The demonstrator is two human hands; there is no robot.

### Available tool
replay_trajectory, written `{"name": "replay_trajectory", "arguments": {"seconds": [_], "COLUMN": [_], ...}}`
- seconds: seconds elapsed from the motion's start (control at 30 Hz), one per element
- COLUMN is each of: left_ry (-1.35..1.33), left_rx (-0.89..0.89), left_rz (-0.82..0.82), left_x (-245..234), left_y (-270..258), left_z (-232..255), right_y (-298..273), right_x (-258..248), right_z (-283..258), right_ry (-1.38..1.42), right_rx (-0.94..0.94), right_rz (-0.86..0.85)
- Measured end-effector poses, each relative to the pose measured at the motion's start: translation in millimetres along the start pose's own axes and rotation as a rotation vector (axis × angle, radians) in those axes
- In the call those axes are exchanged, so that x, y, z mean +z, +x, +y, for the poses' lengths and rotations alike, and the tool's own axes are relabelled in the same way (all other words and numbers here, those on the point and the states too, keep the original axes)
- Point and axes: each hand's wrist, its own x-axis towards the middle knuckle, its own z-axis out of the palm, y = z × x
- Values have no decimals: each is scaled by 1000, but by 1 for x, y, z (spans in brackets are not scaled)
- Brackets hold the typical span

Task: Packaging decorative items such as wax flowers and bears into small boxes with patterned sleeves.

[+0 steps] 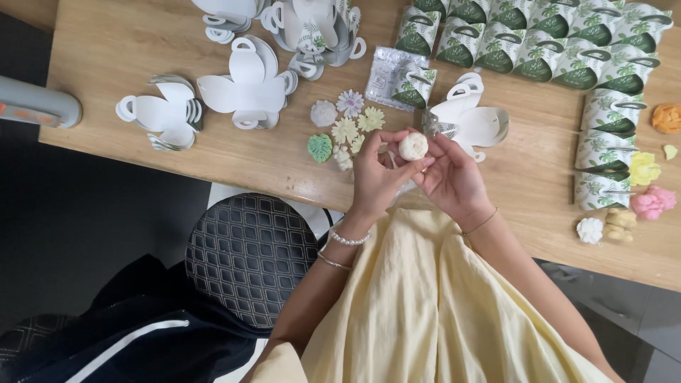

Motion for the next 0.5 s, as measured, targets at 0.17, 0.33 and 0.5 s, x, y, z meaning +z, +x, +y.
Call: {"name": "replay_trajectory", "arguments": {"seconds": [0.17, 0.33, 0.5], "left_ry": [349, 495, 474], "left_rx": [-5, 64, -59], "left_rz": [-87, -117, -69], "left_x": [-21, -42, -75], "left_y": [8, 0, -22], "left_z": [-7, -29, -58], "right_y": [16, 42, 90], "right_x": [-12, -33, -93], "right_z": [10, 25, 39], "right_ry": [-265, -330, -175], "right_rx": [-29, -49, -145], "right_rz": [112, 210, 311]}}
